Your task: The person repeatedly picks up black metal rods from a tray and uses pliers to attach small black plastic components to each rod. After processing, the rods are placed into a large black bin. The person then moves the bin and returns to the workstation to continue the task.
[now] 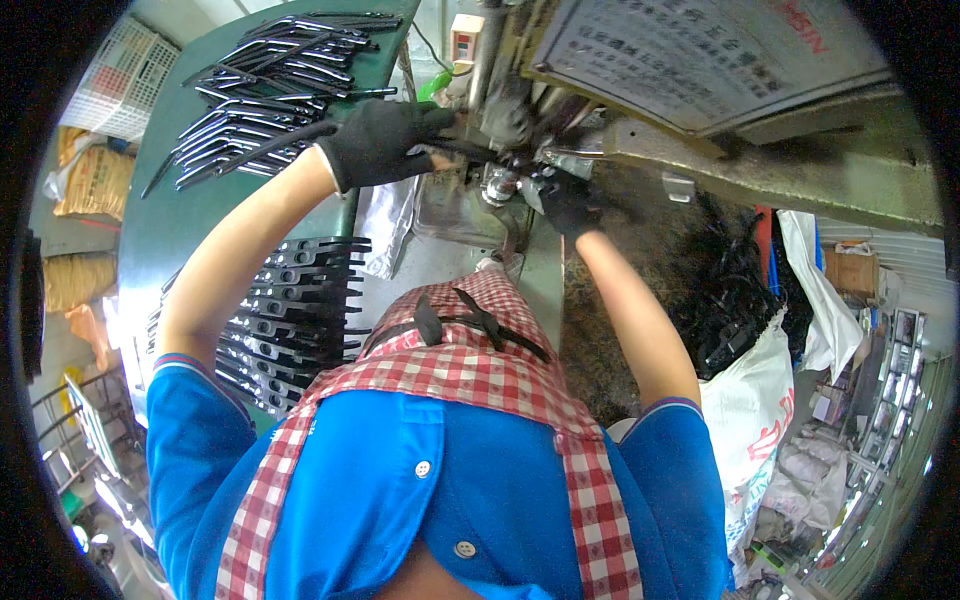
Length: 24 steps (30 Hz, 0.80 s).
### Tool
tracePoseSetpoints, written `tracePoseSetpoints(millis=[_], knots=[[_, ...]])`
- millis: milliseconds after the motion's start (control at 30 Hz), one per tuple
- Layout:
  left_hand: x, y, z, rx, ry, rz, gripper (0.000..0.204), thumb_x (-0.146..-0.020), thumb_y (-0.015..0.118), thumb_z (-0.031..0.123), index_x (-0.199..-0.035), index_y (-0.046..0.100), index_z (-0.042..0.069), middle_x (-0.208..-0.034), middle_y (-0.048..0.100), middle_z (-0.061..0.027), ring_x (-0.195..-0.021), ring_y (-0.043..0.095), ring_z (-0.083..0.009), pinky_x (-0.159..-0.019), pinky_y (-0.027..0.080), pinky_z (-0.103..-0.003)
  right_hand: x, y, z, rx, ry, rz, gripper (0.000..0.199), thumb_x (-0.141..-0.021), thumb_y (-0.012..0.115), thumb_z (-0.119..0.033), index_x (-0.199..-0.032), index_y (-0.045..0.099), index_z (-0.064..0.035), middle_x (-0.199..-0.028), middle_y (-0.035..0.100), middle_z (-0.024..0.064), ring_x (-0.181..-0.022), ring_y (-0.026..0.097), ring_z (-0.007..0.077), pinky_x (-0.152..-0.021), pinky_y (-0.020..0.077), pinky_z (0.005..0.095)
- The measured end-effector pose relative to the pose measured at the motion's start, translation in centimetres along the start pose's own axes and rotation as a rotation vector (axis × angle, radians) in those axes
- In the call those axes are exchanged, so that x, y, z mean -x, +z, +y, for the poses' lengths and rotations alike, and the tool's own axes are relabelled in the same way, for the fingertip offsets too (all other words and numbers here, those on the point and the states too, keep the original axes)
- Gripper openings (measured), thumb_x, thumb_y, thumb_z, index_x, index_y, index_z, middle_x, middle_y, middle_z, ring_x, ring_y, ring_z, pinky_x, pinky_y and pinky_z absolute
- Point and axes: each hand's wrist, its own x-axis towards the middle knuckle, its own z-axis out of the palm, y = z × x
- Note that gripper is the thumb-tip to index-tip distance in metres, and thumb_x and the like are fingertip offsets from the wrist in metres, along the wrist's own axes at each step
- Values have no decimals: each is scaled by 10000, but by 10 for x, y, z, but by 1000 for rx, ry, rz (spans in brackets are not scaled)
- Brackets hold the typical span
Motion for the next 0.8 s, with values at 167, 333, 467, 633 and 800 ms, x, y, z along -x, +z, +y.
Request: tracePoseSetpoints(millis=[167, 333, 467, 633, 800], knots=[[5, -13, 15, 43, 43, 33, 300, -873, 578, 253, -1164, 574, 181, -782, 643, -124, -675, 637, -342, -569, 496, -427, -35, 10, 6, 509, 109, -198, 273, -789, 562, -312, -991, 681, -172, -1033, 641, 183, -936, 610, 374, -832, 482, 443], [92, -37, 19, -46, -186, -199, 190, -874, 575, 246, -1038, 605, 154, -666, 608, -117, -598, 626, -321, -553, 494, -414, -34, 14, -3, 442, 131, -217, 331, -775, 600, -358, -942, 657, -78, -942, 651, 206, -913, 626, 370, -784, 490, 449], [178, -51, 6, -108, -395, -389, 166, -785, 603, 183, -945, 629, 148, -753, 620, -132, -728, 621, -347, -649, 478, -449, -31, 12, 17, 289, 141, -123, 250, -800, 576, -275, -923, 626, -63, -942, 635, 228, -909, 600, 412, -753, 471, 504], [289, -43, 2, -214, -678, -293, 295, -761, 582, 91, -1034, 652, 176, -977, 632, -100, -882, 612, -323, -748, 494, -427, -34, 9, 47, -178, 48, -43, 123, -846, 581, -157, -889, 583, -41, -791, 616, 126, -748, 611, 307, -687, 498, 392], [371, -19, 14, -212, -1181, 43, 302, -860, 527, 223, -1133, 616, 132, -1158, 597, -104, -1034, 582, -335, -865, 481, -408, -19, -59, -59, -1102, 270, -211, 56, -899, 581, -79, -941, 546, -92, -798, 485, -3, -688, 512, 138, -639, 503, 330]])
